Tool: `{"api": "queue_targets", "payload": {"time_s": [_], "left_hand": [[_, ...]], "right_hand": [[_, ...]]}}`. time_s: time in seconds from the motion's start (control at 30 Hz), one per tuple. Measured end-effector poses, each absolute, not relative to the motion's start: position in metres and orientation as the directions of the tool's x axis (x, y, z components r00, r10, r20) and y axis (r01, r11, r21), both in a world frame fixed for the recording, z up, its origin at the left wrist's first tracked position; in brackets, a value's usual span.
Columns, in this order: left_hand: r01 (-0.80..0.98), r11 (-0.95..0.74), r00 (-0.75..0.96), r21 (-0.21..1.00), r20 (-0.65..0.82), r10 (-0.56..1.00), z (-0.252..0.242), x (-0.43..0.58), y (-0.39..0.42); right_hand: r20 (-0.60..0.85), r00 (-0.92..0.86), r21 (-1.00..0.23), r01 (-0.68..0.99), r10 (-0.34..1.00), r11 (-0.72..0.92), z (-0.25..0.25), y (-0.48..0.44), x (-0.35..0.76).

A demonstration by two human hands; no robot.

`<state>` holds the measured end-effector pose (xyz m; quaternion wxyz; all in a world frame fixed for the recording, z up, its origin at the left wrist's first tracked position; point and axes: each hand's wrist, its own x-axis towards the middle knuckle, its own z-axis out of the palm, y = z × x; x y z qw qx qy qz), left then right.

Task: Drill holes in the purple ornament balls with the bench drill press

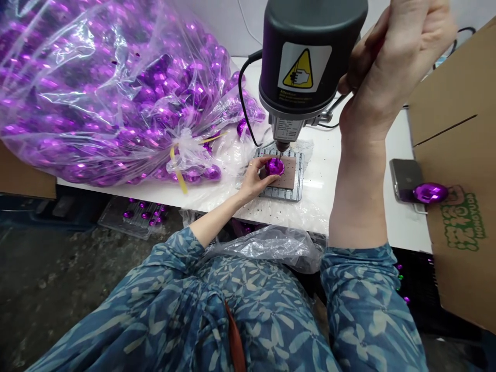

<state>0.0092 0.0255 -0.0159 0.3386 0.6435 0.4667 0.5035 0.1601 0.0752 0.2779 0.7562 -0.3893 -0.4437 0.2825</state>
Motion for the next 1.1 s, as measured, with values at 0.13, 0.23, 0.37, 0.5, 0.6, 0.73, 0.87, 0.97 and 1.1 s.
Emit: {"api": "queue_targets", "payload": {"time_s": [0.13,0.23,0.37,0.5,0.6,0.73,0.87,0.97,1.1], "left_hand": [[0.180,-0.297,0.083,0.938,0.287,0.954,-0.024,0.007,0.035],[0.104,-0.271,0.145,0.957,0.255,0.956,-0.028,-0.003,0.039],[0.059,-0.258,0.215,0.964,0.240,0.947,-0.025,-0.013,0.041],[0.076,-0.276,0.230,0.958,0.252,0.940,-0.022,-0.011,0.042],[0.092,-0.289,0.206,0.953,0.266,0.942,-0.024,-0.007,0.044],[0.162,-0.312,0.170,0.936,0.285,0.944,-0.029,-0.004,0.047],[0.258,-0.381,0.185,0.888,0.342,0.921,-0.027,0.001,0.044],[0.265,-0.455,0.223,0.850,0.405,0.887,-0.022,0.006,0.040],[0.245,-0.507,0.226,0.827,0.460,0.859,-0.018,0.009,0.039]], "right_hand": [[0.499,0.417,-0.816,-0.071,0.760,0.574,0.269,0.085,0.167],[0.522,0.363,-0.814,-0.057,0.772,0.578,0.265,0.091,0.172],[0.517,0.311,-0.828,-0.054,0.797,0.558,0.264,0.095,0.176],[0.516,0.326,-0.828,-0.046,0.792,0.559,0.265,0.096,0.175],[0.534,0.319,-0.817,-0.043,0.783,0.574,0.265,0.094,0.174],[0.547,0.313,-0.803,-0.068,0.777,0.592,0.267,0.088,0.171],[0.526,0.344,-0.806,-0.090,0.778,0.585,0.270,0.085,0.167],[0.514,0.355,-0.812,-0.091,0.781,0.576,0.272,0.087,0.165],[0.516,0.344,-0.809,-0.105,0.785,0.578,0.268,0.086,0.169]]}}
